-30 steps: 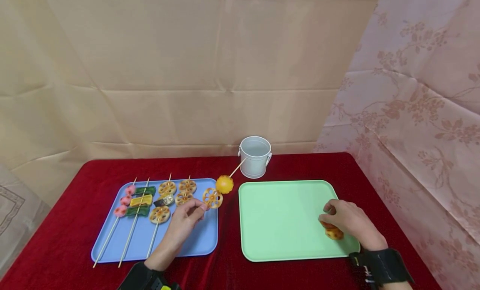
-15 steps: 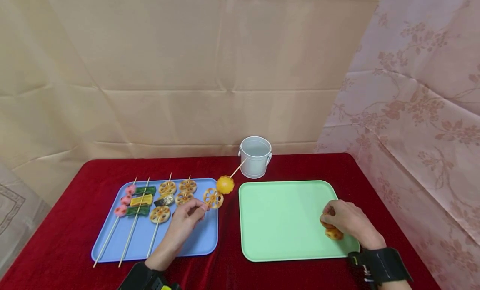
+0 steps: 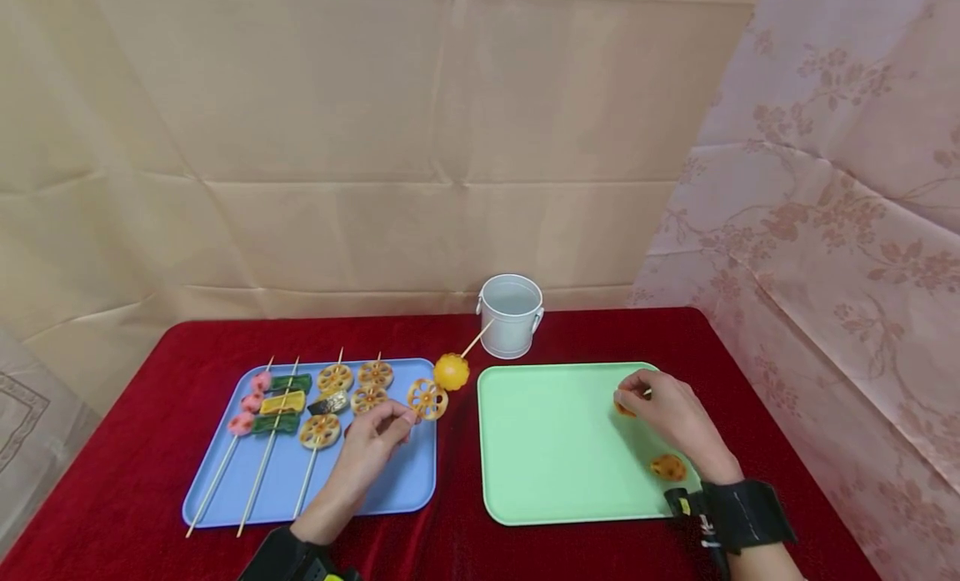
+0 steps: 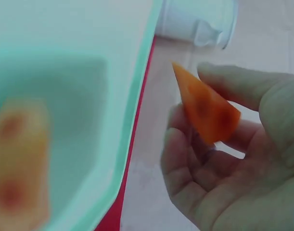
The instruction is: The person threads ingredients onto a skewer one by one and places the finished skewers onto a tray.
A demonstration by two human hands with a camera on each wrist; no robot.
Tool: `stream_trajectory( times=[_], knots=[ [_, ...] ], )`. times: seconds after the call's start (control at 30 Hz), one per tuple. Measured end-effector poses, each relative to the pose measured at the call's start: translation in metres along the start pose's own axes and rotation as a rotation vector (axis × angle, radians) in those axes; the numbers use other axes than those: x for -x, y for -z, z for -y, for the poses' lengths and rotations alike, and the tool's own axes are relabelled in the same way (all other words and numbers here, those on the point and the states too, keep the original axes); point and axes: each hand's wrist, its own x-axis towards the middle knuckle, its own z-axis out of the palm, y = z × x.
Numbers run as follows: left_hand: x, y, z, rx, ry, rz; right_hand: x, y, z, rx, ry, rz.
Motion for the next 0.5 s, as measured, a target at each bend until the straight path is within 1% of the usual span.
stream_trajectory(
  times=[0.2, 0.3, 0.5],
  knots=[
    [0.000, -0.001, 0.000, 0.021, 0.002, 0.000, -0.007, -0.011, 0.025, -0.084, 0.027, -0.097],
    [0.001, -0.002, 0.000, 0.030, -0.004, -0.005, -0.012, -0.017, 0.039, -0.126, 0.039, -0.126],
    [0.002, -0.003, 0.000, 0.040, -0.002, -0.001, -0.024, -0.029, 0.062, -0.178, 0.105, -0.193]
  ],
)
